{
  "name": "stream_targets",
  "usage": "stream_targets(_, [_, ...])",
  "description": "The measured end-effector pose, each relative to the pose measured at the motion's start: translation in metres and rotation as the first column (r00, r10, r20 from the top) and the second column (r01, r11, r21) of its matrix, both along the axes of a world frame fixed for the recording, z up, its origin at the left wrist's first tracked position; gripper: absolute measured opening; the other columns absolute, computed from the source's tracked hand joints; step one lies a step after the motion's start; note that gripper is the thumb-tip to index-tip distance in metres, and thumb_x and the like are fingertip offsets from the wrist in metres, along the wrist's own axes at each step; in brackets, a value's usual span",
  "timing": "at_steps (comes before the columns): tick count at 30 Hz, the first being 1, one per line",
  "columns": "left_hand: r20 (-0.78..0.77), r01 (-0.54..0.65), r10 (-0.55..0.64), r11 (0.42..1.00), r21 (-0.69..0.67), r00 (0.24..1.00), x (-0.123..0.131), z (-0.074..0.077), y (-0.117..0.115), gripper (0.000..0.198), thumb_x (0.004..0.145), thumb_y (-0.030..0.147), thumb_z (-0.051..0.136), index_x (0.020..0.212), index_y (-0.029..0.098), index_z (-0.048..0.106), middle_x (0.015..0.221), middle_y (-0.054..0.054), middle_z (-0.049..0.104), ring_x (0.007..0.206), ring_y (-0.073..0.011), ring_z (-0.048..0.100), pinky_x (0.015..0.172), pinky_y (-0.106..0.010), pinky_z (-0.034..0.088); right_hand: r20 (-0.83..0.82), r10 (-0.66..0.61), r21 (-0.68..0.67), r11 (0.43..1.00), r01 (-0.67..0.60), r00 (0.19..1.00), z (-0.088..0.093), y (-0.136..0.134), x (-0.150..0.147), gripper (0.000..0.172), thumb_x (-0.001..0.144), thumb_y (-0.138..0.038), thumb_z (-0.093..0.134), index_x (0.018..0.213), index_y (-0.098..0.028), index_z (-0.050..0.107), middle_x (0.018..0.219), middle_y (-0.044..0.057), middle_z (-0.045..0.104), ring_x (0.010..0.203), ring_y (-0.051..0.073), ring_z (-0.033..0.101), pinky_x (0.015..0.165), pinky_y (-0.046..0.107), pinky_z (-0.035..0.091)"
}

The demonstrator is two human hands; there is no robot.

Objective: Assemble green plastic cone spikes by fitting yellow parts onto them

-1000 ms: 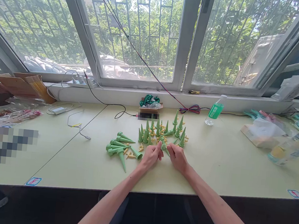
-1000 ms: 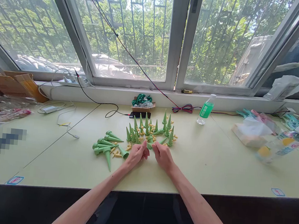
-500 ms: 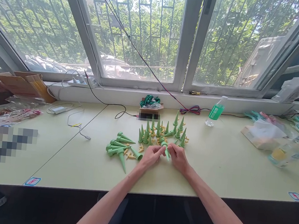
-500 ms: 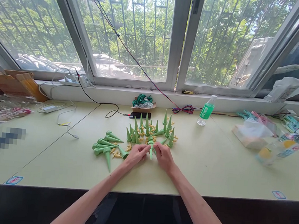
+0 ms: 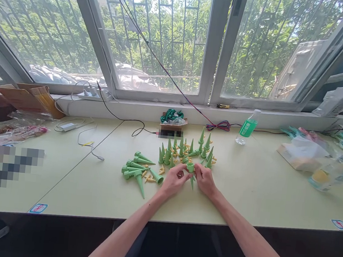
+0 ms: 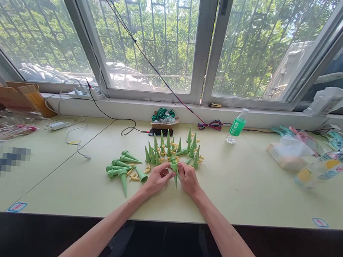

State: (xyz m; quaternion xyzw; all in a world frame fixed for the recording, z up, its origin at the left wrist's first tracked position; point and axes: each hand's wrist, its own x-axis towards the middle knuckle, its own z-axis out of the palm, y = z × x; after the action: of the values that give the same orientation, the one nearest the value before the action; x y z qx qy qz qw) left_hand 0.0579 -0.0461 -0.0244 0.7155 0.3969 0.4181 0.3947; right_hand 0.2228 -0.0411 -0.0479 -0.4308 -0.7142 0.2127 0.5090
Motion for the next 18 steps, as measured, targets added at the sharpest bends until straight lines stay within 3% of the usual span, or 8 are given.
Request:
stream_targets(6, [0.037,-0.002,0.0,0.999,0.047,0.999,0.0007,-0.0016,0.0012,0.026,0.085,0.04,0.063,0.088,0.015,0.064,0.089,-0.002,0.048,0.059,-0.0062,0.044,0.049,-0.018,0.037,-0.038,-0.004,0.005,1.0,0.004,0.999,0.0014,-0.0004,-0.0012,0.045,0.102,-0.045,0.03,0.069,-0.02,0.048,0.057,-0.003,0.042,0.05,0.011,0.037,0.049,0.024,0.032])
stream_targets(12, [-0.009,0.021,-0.02,0.993,0.118,1.0,-0.0014,-0.0019,0.0002,0.024,0.086,0.038,0.064,0.095,0.016,0.066,0.09,-0.003,0.048,0.062,-0.0072,0.046,0.052,-0.018,0.041,-0.086,-0.018,-0.035,0.999,0.015,0.996,0.0017,-0.001,-0.0021,0.051,0.101,-0.048,0.031,0.06,-0.02,0.042,0.051,-0.003,0.041,0.045,0.011,0.038,0.046,0.025,0.031])
stream_targets(18, [-0.022,0.008,-0.005,0.99,0.138,1.0,-0.0014,-0.0023,-0.0009,0.031,0.089,0.039,0.06,0.114,0.021,0.065,0.093,-0.003,0.05,0.062,-0.0075,0.045,0.053,-0.019,0.041,-0.13,0.014,-0.046,0.999,-0.02,0.991,0.0009,-0.0015,-0.0025,0.047,0.101,-0.049,0.031,0.065,-0.021,0.042,0.053,-0.003,0.04,0.046,0.011,0.037,0.046,0.025,0.031])
